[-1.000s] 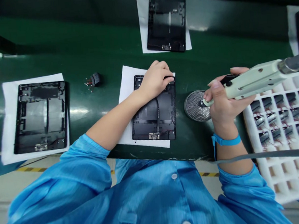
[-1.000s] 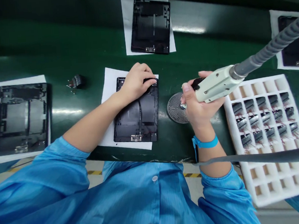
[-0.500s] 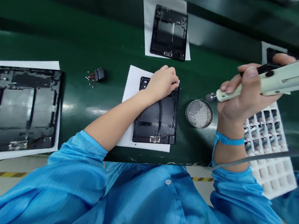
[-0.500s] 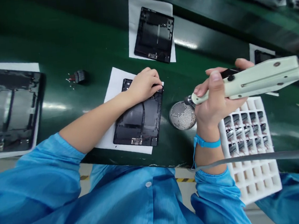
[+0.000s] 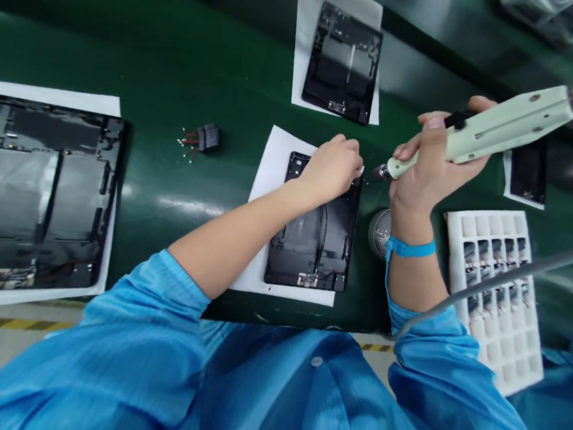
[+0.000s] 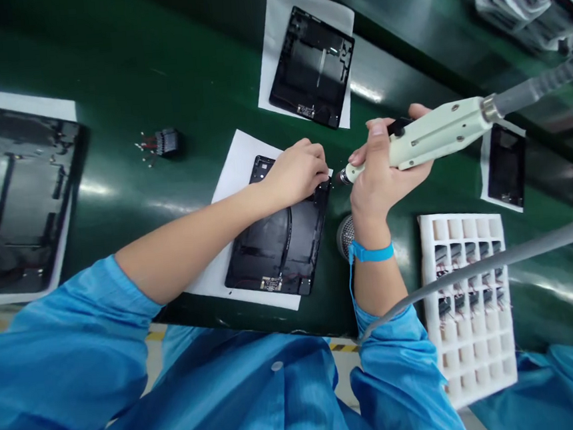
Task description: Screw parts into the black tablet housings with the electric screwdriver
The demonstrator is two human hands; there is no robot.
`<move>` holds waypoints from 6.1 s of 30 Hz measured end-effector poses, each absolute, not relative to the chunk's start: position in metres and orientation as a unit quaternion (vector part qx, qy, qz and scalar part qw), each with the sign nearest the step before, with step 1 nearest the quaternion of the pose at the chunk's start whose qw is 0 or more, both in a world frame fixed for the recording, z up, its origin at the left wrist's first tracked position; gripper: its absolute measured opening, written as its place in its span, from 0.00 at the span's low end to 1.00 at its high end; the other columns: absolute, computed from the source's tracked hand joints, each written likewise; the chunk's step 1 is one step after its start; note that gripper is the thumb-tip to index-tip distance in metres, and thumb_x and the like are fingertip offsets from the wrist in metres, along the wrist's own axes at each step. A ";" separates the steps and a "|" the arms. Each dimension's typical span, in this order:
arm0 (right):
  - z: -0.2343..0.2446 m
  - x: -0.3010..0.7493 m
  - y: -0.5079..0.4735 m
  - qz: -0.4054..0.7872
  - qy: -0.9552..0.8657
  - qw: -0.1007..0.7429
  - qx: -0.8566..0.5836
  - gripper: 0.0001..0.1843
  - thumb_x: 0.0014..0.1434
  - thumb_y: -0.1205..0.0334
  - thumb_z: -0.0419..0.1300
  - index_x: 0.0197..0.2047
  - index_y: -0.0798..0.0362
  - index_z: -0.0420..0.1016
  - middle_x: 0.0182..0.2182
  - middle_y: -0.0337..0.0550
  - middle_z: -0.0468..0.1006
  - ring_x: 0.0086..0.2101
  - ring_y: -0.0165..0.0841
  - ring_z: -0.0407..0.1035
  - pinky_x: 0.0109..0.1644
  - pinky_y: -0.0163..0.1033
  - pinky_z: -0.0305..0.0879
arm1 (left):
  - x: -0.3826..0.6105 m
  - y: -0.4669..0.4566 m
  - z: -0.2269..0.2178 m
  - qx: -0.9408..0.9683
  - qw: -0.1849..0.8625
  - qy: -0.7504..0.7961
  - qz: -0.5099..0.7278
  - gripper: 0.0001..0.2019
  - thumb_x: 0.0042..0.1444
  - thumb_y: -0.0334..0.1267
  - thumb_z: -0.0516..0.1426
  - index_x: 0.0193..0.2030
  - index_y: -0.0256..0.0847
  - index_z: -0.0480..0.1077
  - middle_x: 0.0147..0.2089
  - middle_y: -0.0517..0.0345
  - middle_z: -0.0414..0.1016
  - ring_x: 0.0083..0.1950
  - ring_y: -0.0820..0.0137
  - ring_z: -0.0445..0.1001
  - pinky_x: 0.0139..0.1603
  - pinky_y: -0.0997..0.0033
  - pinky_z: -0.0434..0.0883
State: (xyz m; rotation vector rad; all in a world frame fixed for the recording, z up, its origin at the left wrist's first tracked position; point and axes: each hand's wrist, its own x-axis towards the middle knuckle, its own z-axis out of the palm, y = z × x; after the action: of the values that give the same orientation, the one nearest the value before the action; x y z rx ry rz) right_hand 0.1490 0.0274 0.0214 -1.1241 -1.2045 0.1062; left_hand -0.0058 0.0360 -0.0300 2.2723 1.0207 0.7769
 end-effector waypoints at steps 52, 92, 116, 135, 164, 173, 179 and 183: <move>0.043 0.192 -0.043 0.036 -0.454 0.763 -0.459 0.21 0.72 0.47 0.76 0.60 0.40 0.74 0.34 0.27 0.79 0.19 0.23 0.61 0.23 0.33 0.66 | -0.016 0.046 -0.045 0.837 0.245 0.360 0.331 0.11 0.78 0.39 0.65 0.44 0.46 0.90 0.47 0.47 0.85 0.53 0.53 0.77 0.60 0.46 0.82; 0.012 0.215 -0.039 0.035 -0.411 0.699 -0.584 0.27 0.71 0.42 0.68 0.66 0.41 0.68 0.40 0.32 0.78 0.22 0.26 0.63 0.28 0.39 0.75 | -0.020 0.041 -0.033 0.840 0.257 0.381 0.288 0.10 0.79 0.41 0.65 0.46 0.44 0.89 0.49 0.47 0.84 0.56 0.51 0.79 0.62 0.45 0.79; 0.019 0.213 -0.044 0.000 -0.419 0.660 -0.624 0.27 0.74 0.42 0.63 0.68 0.39 0.62 0.41 0.36 0.75 0.23 0.31 0.59 0.32 0.51 0.83 | -0.011 0.044 -0.030 0.841 0.271 0.367 0.290 0.16 0.79 0.33 0.58 0.42 0.40 0.87 0.50 0.43 0.86 0.55 0.52 0.78 0.64 0.44 0.75; 0.072 0.164 -0.007 0.038 -0.446 0.707 -0.548 0.20 0.76 0.50 0.61 0.67 0.41 0.68 0.46 0.38 0.77 0.25 0.26 0.59 0.25 0.36 0.63 | -0.004 0.050 -0.039 0.826 0.276 0.391 0.297 0.09 0.77 0.38 0.68 0.44 0.40 0.89 0.55 0.41 0.85 0.61 0.44 0.82 0.69 0.38 0.76; 0.015 0.123 0.025 0.093 -0.514 0.671 -0.526 0.22 0.83 0.49 0.58 0.72 0.45 0.59 0.46 0.38 0.77 0.23 0.23 0.62 0.28 0.36 0.76 | -0.008 0.038 0.011 0.847 0.269 0.415 0.196 0.09 0.74 0.24 0.64 0.48 0.33 0.88 0.60 0.31 0.86 0.64 0.40 0.82 0.64 0.41 0.77; 0.015 0.110 0.020 0.071 -0.531 0.653 -0.535 0.27 0.84 0.47 0.57 0.78 0.45 0.59 0.45 0.39 0.74 0.32 0.29 0.75 0.35 0.37 0.78 | -0.007 0.038 0.009 0.847 0.265 0.412 0.205 0.13 0.75 0.21 0.60 0.49 0.32 0.89 0.59 0.33 0.86 0.62 0.45 0.82 0.62 0.45 0.76; 0.012 0.133 0.021 0.111 -0.553 0.651 -0.508 0.29 0.86 0.47 0.61 0.77 0.51 0.57 0.48 0.39 0.75 0.28 0.18 0.66 0.30 0.31 0.74 | -0.007 0.038 0.005 0.849 0.256 0.417 0.199 0.11 0.75 0.23 0.62 0.51 0.31 0.89 0.60 0.35 0.85 0.62 0.49 0.81 0.65 0.48 0.75; 0.032 0.162 0.005 0.226 -0.599 0.574 -0.512 0.39 0.85 0.41 0.62 0.85 0.48 0.52 0.57 0.46 0.80 0.35 0.26 0.80 0.41 0.42 0.89 | -0.008 0.038 0.001 0.841 0.263 0.418 0.220 0.09 0.75 0.24 0.64 0.49 0.34 0.89 0.59 0.40 0.85 0.62 0.49 0.81 0.64 0.49 0.75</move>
State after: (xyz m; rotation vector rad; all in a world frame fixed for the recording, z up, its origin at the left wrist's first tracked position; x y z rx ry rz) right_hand 0.1623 0.0049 0.0323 -1.1988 -1.4028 0.5293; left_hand -0.0079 0.0377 0.0006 2.2749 1.1314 0.5937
